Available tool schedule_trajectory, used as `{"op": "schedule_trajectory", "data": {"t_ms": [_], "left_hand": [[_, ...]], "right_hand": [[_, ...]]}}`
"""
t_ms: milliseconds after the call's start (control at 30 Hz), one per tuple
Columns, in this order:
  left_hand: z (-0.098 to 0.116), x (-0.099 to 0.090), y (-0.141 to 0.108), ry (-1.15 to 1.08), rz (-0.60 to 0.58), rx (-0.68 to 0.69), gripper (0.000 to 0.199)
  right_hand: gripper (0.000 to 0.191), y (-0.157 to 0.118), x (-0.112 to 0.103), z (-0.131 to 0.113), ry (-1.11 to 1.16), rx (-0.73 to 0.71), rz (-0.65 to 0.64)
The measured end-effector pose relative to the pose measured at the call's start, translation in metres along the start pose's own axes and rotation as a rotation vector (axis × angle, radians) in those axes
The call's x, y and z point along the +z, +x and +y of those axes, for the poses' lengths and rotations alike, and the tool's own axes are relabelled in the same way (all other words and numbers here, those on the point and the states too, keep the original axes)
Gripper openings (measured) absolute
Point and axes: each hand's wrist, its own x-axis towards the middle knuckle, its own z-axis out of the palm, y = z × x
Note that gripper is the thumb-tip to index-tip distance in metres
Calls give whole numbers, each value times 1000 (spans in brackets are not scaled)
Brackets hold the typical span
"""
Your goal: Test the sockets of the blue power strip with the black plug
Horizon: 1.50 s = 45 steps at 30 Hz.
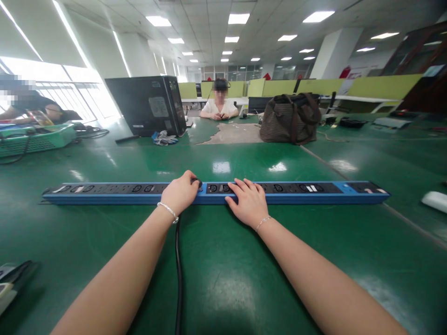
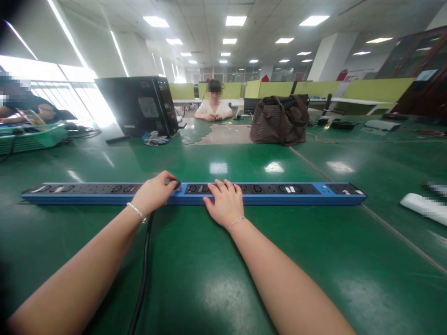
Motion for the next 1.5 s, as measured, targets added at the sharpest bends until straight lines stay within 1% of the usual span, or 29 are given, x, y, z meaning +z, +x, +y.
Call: {"op": "schedule_trajectory", "data": {"t_ms": [300,467,567,867,1000,1333,1500], "left_hand": [[5,0,-3,119,46,3,34],[4,2,-3,82,3,-19,35],[5,3,-2,95,2,-14,35],[21,2,-2,240,-25,8,32],[24,3,-4,270,-39,20,32],[22,6,-2,290,-26,18,31],[24,9,-10,287,-5,34,35]], "right_hand": [[44,0,0,0,10,0,0],[44,0,0,1,17,-6,-2],[44,0,0,1,22,-4,5],[44,-1,-1,0,30,-2,-4],[44,0,-1,0,22,-9,-8],[45,0,-2,0,9,-13,-17],[45,0,-3,0,-14,-13,-34]]}}
